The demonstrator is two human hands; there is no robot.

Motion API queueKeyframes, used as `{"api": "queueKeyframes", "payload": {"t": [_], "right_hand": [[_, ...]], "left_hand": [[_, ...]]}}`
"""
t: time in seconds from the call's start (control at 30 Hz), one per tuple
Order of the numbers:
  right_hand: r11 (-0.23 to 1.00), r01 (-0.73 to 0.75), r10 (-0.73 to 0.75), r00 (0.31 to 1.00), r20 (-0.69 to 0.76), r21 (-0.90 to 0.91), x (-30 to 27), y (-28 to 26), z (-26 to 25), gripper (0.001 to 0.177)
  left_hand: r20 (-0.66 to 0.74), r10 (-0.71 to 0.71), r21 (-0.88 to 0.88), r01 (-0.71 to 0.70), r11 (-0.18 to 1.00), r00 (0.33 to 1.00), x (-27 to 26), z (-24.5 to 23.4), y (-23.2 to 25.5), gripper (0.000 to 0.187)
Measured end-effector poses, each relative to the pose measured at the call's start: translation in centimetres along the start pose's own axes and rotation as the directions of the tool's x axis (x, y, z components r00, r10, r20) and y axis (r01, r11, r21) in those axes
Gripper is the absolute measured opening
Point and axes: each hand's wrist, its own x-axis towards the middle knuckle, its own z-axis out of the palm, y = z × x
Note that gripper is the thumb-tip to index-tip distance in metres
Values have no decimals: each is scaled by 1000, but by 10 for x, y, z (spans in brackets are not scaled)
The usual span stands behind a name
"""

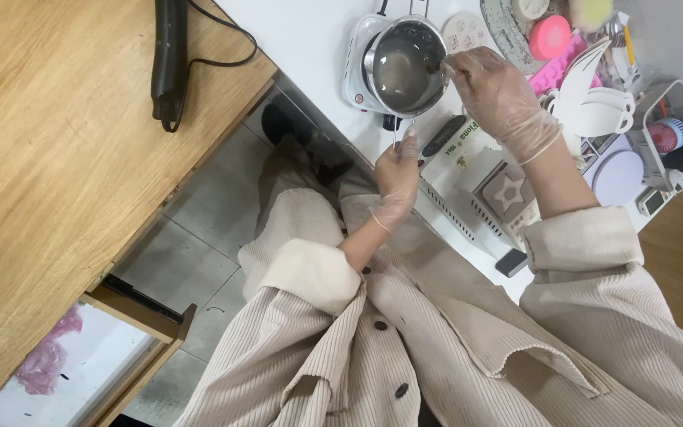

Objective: Stirring and melting wax in a small pot using a heating plate and a spoon.

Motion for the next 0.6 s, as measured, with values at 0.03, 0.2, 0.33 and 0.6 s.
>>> {"api": "queueKeyframes", "payload": {"t": [0.03, 0.2, 0.33, 0.6], "right_hand": [[1000, 4, -4, 1000, 1, 1, 2, -1, 0, 15], [997, -62, 64, 997, 31, -49, 3, 2, 1, 16], [996, -82, 84, 995, 51, -43, 4, -6, -2, 15], [981, -98, 99, 995, 1, 168, -2, -13, -5, 11]], "left_hand": [[-3, 1, -3, -1, 1000, 1000, 1, 1, -2, 48], [-34, 75, 32, -74, 997, 997, 0, 3, -1, 48], [-36, 81, 81, -78, 994, 996, 4, 5, -6, 50], [-15, 51, 40, -50, 998, 999, 0, 4, 1, 46]]}}
